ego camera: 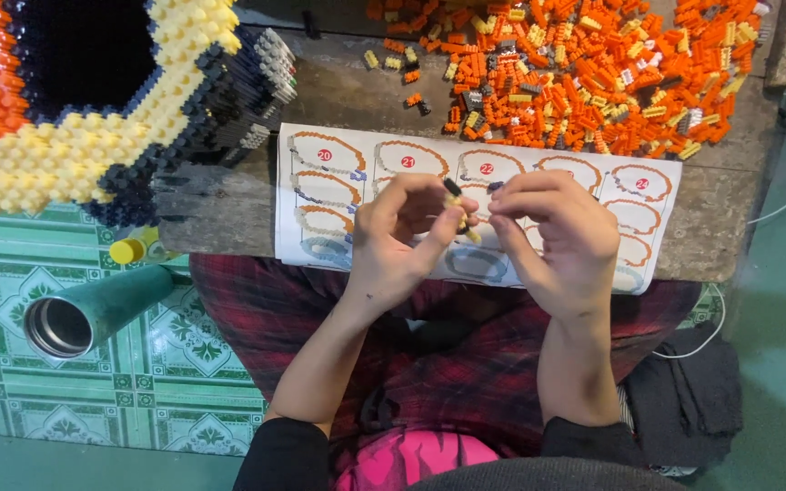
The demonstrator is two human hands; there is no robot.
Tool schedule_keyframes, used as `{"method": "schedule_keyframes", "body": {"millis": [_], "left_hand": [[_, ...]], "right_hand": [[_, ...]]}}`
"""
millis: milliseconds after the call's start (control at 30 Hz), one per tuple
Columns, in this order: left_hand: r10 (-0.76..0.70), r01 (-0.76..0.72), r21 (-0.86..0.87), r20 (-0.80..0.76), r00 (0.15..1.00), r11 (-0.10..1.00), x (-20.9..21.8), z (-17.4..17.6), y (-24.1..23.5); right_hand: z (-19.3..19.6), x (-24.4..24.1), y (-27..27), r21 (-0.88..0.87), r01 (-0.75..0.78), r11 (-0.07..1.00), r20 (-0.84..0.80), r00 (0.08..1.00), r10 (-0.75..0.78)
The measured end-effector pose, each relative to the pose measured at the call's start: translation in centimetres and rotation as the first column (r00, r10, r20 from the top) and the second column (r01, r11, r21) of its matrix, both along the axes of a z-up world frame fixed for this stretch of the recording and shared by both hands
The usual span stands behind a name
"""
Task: The person sits cross-legged on the floor and assembles small plastic toy pieces by hand, following a printed instruction sheet. They pick up individual pieces from a pile and connect them to form small sub-assemblies.
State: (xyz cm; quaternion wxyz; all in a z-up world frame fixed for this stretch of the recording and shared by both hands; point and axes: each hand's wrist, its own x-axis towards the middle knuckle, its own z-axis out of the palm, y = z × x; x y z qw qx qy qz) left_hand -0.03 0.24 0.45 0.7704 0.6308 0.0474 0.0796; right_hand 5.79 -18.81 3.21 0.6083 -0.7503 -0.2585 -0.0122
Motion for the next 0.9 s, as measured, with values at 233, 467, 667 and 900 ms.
{"method": "schedule_keyframes", "body": {"millis": [233,467,667,900], "left_hand": [[0.027,-0.028,-0.105,-0.013,1.0,0.994,-0.3,-1.9,-0.3],[0.061,-0.055,-0.081,0.067,0.996,0.995,-0.2,-1.5,-0.9],[0.107,-0.243,0.301,0.405,0.908,0.922,0.2,-2.7,-2.2],[-0.074,-0.405,0.597,0.617,0.784,0.693,-1.3,-2.1,-3.7]], "right_hand": [[0.0,-1.3,0.4,-0.096,-0.012,0.995,0.192,0.981,0.03],[-1.2,-2.7,0.5,-0.214,0.094,0.972,0.249,0.968,-0.039],[-2.2,-3.4,0.9,-0.342,0.147,0.928,0.264,0.963,-0.055],[-1.3,-4.0,1.2,-0.448,0.064,0.892,0.018,0.998,-0.062]]}}
